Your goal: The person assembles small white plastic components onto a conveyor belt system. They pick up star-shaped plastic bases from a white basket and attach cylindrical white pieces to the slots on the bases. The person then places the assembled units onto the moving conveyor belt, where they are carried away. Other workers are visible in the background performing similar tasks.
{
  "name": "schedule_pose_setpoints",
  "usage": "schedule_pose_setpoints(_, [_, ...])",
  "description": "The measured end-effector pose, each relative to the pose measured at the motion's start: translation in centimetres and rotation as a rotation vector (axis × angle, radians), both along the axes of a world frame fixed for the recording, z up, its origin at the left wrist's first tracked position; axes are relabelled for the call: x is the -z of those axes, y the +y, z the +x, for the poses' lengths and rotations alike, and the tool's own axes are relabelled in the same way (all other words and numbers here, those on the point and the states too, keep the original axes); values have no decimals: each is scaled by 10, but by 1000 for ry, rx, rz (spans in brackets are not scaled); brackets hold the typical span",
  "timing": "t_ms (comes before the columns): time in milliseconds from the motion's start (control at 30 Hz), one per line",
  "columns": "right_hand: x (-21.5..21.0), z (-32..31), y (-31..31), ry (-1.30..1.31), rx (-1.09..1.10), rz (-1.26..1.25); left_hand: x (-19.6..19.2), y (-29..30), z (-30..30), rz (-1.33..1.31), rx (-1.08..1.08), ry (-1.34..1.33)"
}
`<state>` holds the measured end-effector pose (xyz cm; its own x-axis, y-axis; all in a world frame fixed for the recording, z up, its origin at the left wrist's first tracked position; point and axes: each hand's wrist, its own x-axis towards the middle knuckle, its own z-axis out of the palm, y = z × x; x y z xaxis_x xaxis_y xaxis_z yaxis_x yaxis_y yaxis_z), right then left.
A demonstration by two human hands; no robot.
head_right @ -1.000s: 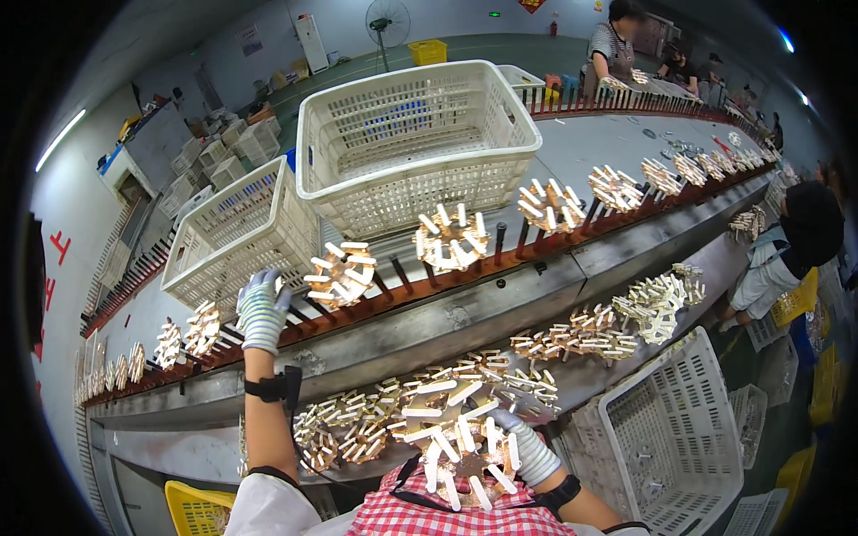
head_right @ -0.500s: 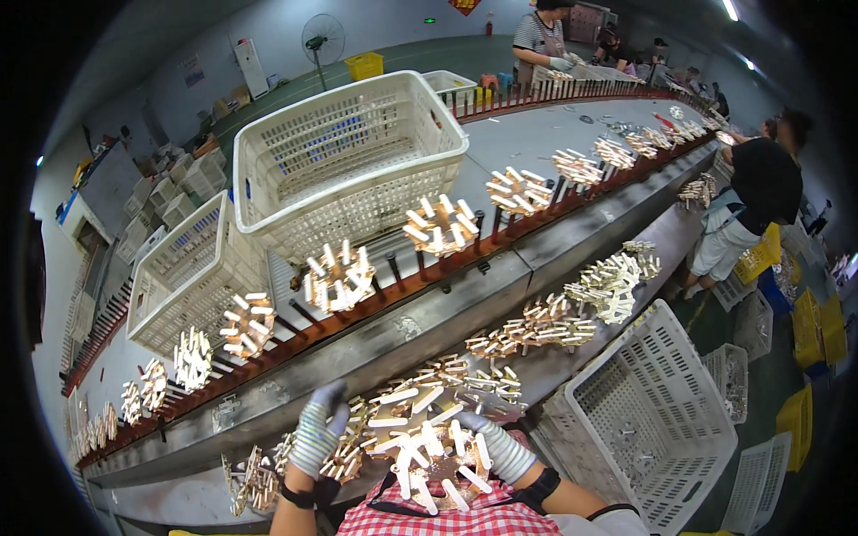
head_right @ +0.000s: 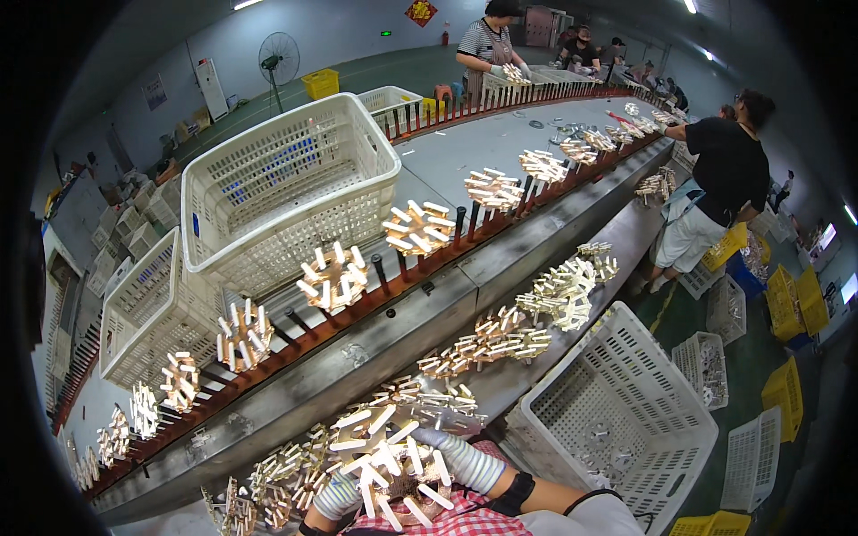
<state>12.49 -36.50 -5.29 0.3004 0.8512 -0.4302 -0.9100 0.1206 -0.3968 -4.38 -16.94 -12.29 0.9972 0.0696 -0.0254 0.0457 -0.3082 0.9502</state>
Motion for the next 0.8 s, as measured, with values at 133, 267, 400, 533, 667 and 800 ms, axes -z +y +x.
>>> schedule_pose_setpoints(133, [5, 21, -9, 46, -149, -20, 108, 7, -14, 539, 109, -42])
schedule_pose_setpoints(267, [11, 32, -9, 148, -198, -18, 53, -19, 25, -324, -241, 173])
schedule_pose_setpoints(400, [19, 48, -13, 158, -345, 70, 15, -36, 48, -386, -398, 201])
schedule_pose_setpoints(533, [8, 80, -35, 85, -533, 136, -5, -51, 75, -420, -476, 274])
schedule_pose_setpoints(667, [116, 93, -50, -39, -781, 250, -15, -59, 97, -461, -505, 301])
schedule_pose_setpoints(800, [60, 65, -34, -323, -679, 206, -17, -40, 45, -501, -682, 210])
